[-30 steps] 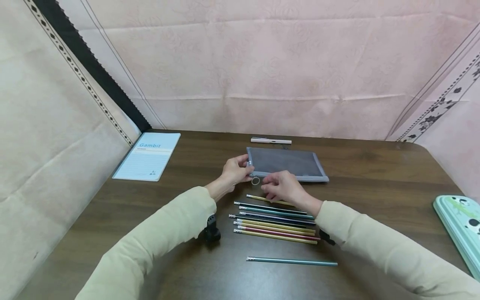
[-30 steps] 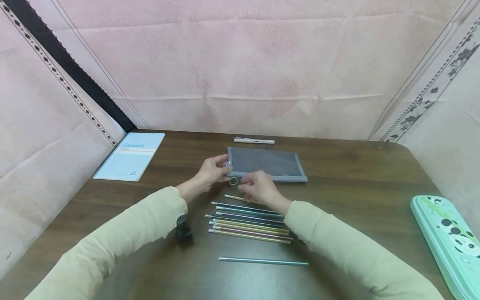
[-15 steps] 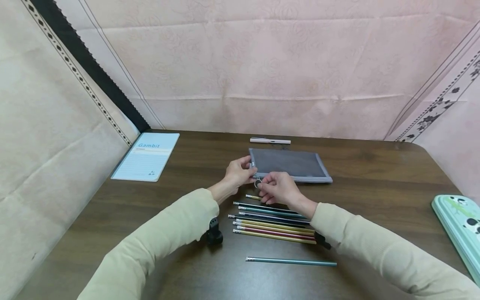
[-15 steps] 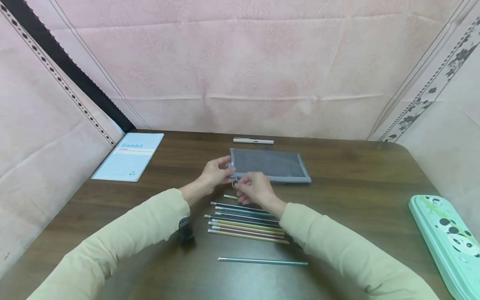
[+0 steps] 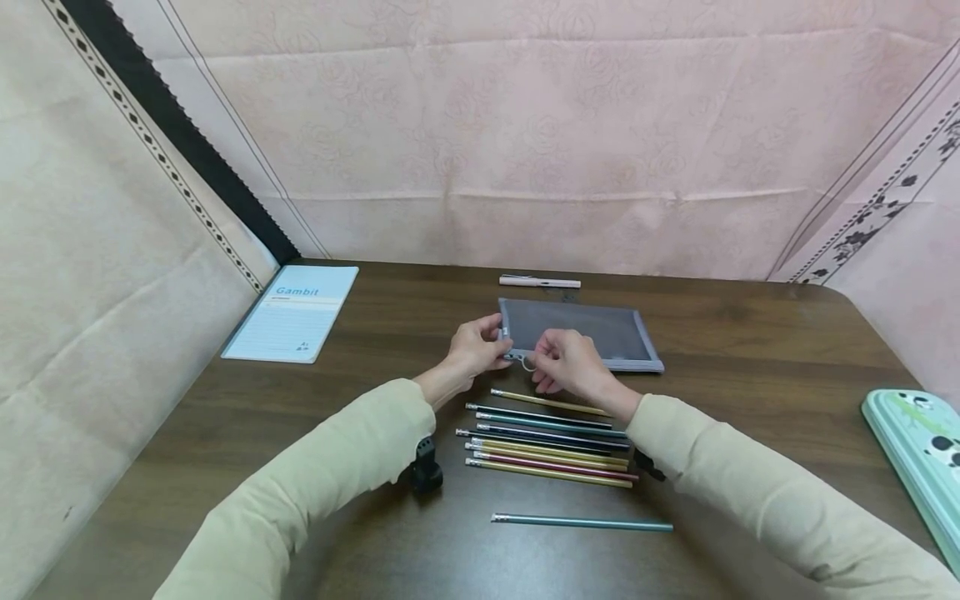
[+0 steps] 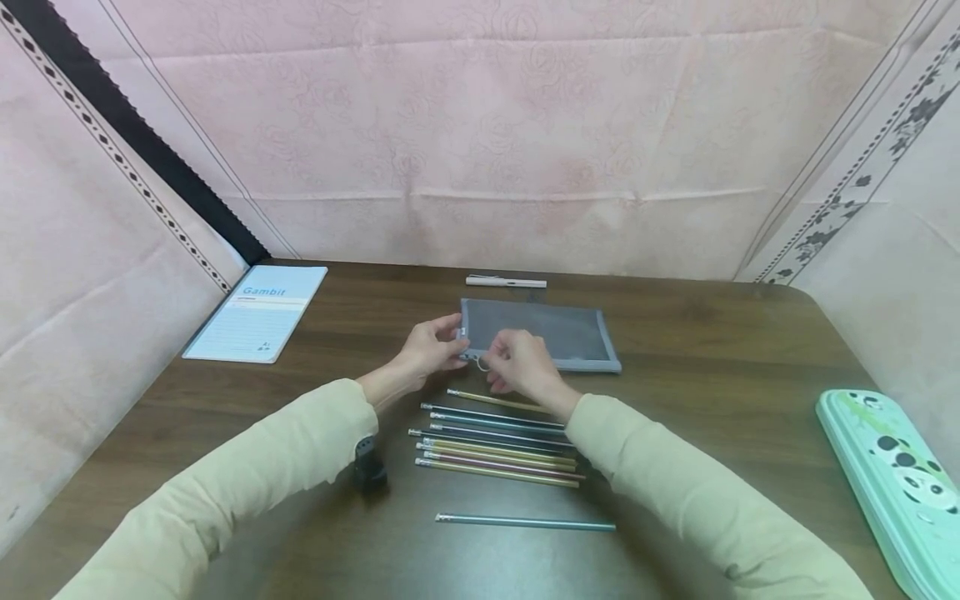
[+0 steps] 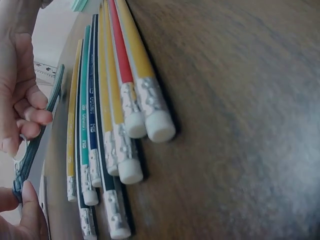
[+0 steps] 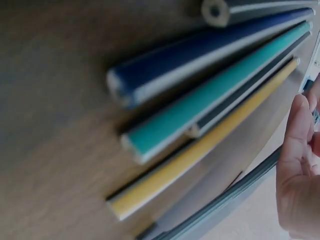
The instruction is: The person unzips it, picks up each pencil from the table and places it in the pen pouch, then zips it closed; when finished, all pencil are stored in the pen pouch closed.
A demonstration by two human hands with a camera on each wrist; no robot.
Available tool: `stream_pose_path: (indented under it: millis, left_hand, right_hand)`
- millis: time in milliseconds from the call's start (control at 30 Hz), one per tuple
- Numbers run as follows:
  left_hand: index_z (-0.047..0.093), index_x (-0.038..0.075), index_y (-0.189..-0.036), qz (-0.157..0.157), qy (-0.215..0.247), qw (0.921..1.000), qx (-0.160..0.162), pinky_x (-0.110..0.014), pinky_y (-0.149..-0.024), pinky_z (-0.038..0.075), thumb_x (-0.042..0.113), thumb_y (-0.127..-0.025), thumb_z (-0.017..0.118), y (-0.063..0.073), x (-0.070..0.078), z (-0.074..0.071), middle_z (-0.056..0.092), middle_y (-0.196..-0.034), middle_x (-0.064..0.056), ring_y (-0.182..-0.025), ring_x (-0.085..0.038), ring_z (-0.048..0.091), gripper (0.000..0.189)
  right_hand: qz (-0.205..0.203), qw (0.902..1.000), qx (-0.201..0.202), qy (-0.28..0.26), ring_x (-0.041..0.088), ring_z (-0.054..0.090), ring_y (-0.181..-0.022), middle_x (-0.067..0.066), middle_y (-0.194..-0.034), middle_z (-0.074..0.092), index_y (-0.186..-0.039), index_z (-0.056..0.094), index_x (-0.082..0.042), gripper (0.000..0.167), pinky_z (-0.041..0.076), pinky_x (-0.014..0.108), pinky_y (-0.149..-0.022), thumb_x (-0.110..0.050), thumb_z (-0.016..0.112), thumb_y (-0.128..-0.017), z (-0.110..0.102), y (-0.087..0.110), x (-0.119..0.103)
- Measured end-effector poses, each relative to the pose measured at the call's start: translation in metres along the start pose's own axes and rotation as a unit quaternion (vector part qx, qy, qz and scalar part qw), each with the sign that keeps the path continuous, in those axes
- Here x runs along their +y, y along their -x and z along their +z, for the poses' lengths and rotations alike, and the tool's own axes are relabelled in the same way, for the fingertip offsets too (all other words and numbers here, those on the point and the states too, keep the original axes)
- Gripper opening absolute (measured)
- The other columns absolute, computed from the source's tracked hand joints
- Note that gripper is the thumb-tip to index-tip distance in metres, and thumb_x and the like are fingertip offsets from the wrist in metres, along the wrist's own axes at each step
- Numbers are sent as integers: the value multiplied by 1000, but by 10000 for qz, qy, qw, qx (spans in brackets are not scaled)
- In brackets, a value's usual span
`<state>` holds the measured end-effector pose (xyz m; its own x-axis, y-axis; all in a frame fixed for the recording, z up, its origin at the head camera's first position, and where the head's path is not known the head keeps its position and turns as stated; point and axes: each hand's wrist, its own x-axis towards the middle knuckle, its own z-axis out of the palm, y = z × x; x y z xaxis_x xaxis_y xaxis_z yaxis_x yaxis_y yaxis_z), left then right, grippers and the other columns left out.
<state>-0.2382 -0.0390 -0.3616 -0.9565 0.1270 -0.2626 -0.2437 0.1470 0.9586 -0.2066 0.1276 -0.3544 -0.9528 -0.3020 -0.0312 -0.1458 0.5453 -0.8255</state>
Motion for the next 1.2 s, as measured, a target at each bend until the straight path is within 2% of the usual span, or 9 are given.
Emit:
stream_pose_path:
  millis: [267,500,733,1200]
  left_hand:
    - [42,7,-141,7,-34,10000,-72,-22,-67,57,-5,-88,60,1,1,-1,51,-126,-17,-80,-14,59,57]
    - [42,8,-141,-7,-82,10000,42,-21,-66,57,-4,-88,60,-2,0,-11,51,-119,-15,-81,-15,59,57]
    - [42,8,-141,-107,-72,9999,90,-20,-64,57,-4,-88,60,-3,-3,-19,49,-122,-14,-80,-14,58,56]
    - [42,9,-141,-163,-195,9997,61,-20,-65,57,-2,-89,59,0,0,-25,49,-122,-13,-79,-14,58,55]
  right_hand:
    - [23,10000,45,-27,18,66,-59,13,-72,67,-91,59,1,7,59,34,-57,-6,61,-91,-8,-1,4]
    - [-93,9991,263,310,17,65,-57,13,-69,65,-90,59,2,7,58,32,-55,-5,61,-90,-21,2,12]
    - [-158,9980,383,487,16,64,-57,12,-69,65,-89,59,3,9,57,29,-54,-5,61,-90,-33,7,25]
    - [-112,9978,425,494,17,65,-57,12,-70,65,-90,59,4,9,57,28,-55,-5,63,-89,-46,15,32]
